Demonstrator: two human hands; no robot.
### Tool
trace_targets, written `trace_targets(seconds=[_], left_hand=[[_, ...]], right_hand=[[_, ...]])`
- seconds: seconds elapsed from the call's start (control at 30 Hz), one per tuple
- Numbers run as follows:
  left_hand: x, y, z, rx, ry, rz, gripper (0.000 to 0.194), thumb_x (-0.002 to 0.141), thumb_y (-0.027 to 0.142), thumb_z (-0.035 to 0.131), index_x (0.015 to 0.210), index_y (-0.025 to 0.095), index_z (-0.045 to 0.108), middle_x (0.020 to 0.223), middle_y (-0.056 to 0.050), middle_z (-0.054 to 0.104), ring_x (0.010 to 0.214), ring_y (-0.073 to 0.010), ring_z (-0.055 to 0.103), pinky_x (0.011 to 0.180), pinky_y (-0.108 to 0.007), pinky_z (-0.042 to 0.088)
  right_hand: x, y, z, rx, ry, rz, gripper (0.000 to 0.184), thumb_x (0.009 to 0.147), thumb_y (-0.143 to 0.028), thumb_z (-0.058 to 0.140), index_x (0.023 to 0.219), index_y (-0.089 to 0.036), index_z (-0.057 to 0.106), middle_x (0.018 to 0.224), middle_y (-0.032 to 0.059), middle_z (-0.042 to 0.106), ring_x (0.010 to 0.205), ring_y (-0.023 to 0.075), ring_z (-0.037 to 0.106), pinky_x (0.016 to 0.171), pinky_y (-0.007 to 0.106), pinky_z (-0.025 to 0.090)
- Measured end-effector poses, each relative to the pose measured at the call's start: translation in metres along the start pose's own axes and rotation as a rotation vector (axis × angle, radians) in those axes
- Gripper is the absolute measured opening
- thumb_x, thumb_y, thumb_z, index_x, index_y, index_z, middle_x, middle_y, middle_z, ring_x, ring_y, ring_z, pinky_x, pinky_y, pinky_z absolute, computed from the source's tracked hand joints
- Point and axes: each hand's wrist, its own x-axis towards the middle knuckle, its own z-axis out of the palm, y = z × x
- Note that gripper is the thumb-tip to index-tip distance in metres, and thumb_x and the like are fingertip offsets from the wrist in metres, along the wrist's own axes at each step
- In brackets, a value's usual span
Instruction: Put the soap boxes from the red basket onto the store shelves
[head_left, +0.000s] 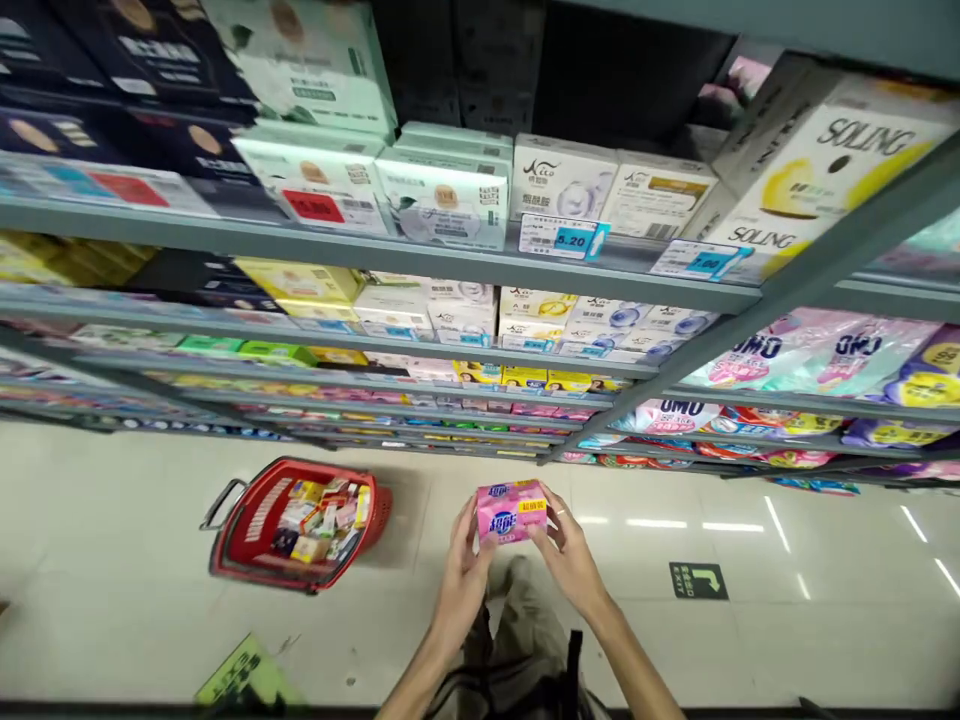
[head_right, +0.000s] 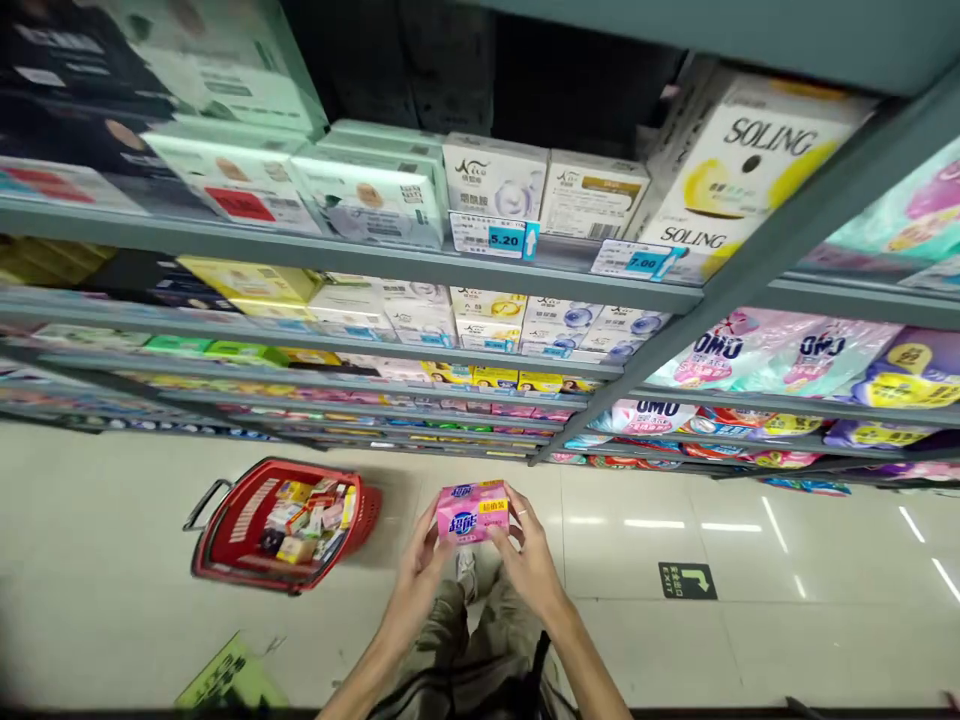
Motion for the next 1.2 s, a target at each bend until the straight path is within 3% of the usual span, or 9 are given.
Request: trace_targets(seconds=[0.1,0.2,0.33,0.47,0.57,0.67,0.83,1.03,1.2], left_hand=[[0.053,-0.023,-0.011,0.052,-0.032,0.017,0.067,0.095,0.055,0.069,0.154,0.027,0.052,0.163,-0.012,0.050,0.154,-0.0313,0.043,0.130,-0.048,0.031],[0.104,-0.064,-0.021,0.126,-0.043,0.101,0.064,0.096,0.054,0.067,0.153,0.027,0.054,0.159,-0.011,0.053,0.151,-0.0301,0.046,0.128,-0.047,0.033],[0.163,-0.148,-0.029,0.217,-0.043,0.165,0.059,0.098,0.052,0.065,0.151,0.029,0.055,0.158,-0.010,0.051,0.149,-0.0282,0.049,0.122,-0.042,0.042],[0.220,-0.247,-0.029,0.120,-0.035,0.262,0.056,0.099,0.047,0.066,0.148,0.027,0.049,0.155,-0.013,0.056,0.143,-0.0270,0.055,0.117,-0.042,0.048],[0.261,-0.309,-0.028,0.027,-0.073,0.349,0.048,0.097,0.043,0.069,0.140,0.025,0.054,0.149,-0.013,0.061,0.140,-0.0280,0.058,0.115,-0.044,0.050],[0.293,-0.351,-0.029,0.008,-0.094,0.436,0.047,0.096,0.039,0.071,0.140,0.028,0.057,0.152,-0.011,0.060,0.142,-0.0295,0.057,0.115,-0.043,0.051],[0.317,-0.375,-0.029,0.028,-0.128,0.564,0.045,0.098,0.036,0.068,0.140,0.026,0.057,0.148,-0.010,0.063,0.141,-0.0296,0.059,0.114,-0.042,0.054],[0.313,-0.361,-0.023,0.157,-0.120,0.760,0.048,0.100,0.038,0.065,0.146,0.025,0.058,0.150,-0.011,0.056,0.142,-0.0270,0.056,0.113,-0.039,0.055],[0.317,-0.343,-0.021,0.366,-0.130,0.888,0.046,0.102,0.035,0.059,0.147,0.023,0.062,0.132,-0.011,0.058,0.125,-0.0238,0.064,0.109,-0.038,0.056]], right_hand=[[0.038,0.034,0.007,-0.031,0.096,0.010,0.059,0.096,-0.044,0.071,0.151,-0.034,0.051,0.156,0.0105,0.055,0.137,0.0270,0.060,0.108,0.045,0.057],[0.075,0.090,0.009,0.006,0.171,-0.018,0.056,0.094,-0.043,0.075,0.143,-0.032,0.053,0.149,0.0113,0.061,0.134,0.0269,0.063,0.107,0.046,0.058],[0.116,0.195,0.000,0.069,0.218,-0.065,0.050,0.094,-0.040,0.076,0.138,-0.033,0.054,0.145,0.0098,0.065,0.131,0.0251,0.066,0.106,0.044,0.058],[0.155,0.300,-0.018,0.064,0.253,-0.188,0.051,0.094,-0.036,0.077,0.140,-0.032,0.055,0.148,0.0094,0.064,0.136,0.0250,0.063,0.110,0.044,0.057],[0.181,0.363,-0.034,0.011,0.225,-0.310,0.058,0.095,-0.031,0.075,0.147,-0.033,0.050,0.149,0.0089,0.063,0.136,0.0245,0.062,0.111,0.044,0.058],[0.202,0.408,-0.045,-0.052,0.227,-0.447,0.064,0.094,-0.028,0.077,0.151,-0.033,0.048,0.151,0.0101,0.061,0.136,0.0269,0.062,0.110,0.047,0.060],[0.219,0.436,-0.047,-0.092,0.295,-0.545,0.065,0.092,-0.034,0.079,0.152,-0.031,0.053,0.147,0.0107,0.064,0.133,0.0317,0.065,0.106,0.053,0.063],[0.220,0.409,-0.057,-0.229,0.365,-0.706,0.050,0.095,-0.038,0.074,0.143,-0.032,0.066,0.148,0.0082,0.055,0.131,0.0280,0.064,0.107,0.042,0.062],[0.224,0.386,-0.069,-0.479,0.512,-0.858,0.045,0.098,-0.038,0.068,0.142,-0.030,0.067,0.134,0.0097,0.065,0.125,0.0290,0.064,0.115,0.050,0.052]])
